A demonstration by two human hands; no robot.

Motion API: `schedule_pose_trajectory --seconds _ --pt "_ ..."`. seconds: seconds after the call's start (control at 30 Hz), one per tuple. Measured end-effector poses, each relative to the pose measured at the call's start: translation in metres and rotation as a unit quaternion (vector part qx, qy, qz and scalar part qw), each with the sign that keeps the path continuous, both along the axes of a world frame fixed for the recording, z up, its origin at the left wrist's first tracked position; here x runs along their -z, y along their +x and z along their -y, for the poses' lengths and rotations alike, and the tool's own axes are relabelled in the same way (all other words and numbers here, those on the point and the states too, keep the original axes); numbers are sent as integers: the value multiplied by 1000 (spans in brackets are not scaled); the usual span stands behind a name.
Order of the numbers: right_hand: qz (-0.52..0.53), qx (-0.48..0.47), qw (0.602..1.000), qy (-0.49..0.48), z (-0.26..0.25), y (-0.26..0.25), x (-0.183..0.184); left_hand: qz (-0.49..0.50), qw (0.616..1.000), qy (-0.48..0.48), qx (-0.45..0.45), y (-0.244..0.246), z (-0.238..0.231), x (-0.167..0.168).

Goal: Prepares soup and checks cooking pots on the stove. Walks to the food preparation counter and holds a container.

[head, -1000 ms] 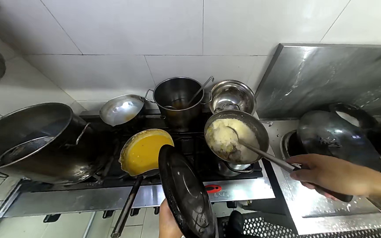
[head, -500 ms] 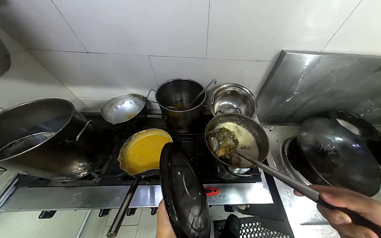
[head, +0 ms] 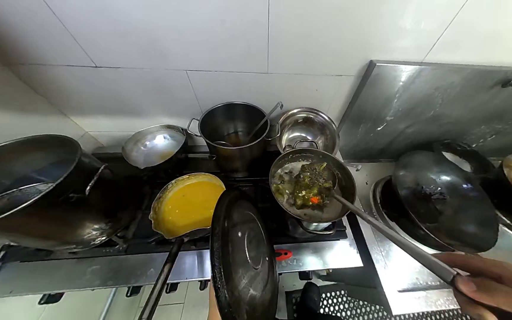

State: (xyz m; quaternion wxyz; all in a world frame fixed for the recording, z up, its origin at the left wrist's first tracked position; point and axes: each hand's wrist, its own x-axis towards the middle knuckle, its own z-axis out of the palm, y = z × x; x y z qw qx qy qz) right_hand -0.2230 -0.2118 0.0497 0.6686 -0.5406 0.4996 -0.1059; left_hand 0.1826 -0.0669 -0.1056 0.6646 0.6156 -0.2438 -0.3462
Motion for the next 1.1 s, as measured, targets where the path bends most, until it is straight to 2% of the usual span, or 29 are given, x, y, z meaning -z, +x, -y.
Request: schedule_pose_trajectory --seconds 0.13,0.27,0.33,0.4,0.53,0.63,0.73,0.83,0.97,1.03,1.1 --pt "-149 -72 980 -111 -4 10 -5 47 996 -69 10 5 2 13" --pt "-337 -130 911 -199 1 28 2 98 981 -151 71 11 -2 16" --pt "-377 -140 888 -222 11 36 11 119 977 -157 82 14 1 25" --pt "-386 -152 885 -213 22 49 15 128 977 -147 88 14 3 26" --pt "-295 -171 934 -108 44 77 12 105 986 -102 75 7 -6 20" --pt "-174 -120 977 14 54 90 11 89 987 -117 58 7 -11 31" --pt "-50 -68 989 123 59 84 19 83 987 -131 40 5 -9 17" --pt "104 -23 970 218 51 60 31 65 993 -98 23 2 -8 1" --pt "217 -31 948 231 29 31 35 88 982 -154 67 8 -10 13" --pt "199 -28 961 191 22 21 28 112 978 -165 70 11 -8 23" --pt "124 -20 986 109 12 16 14 123 975 -169 76 13 -6 29"
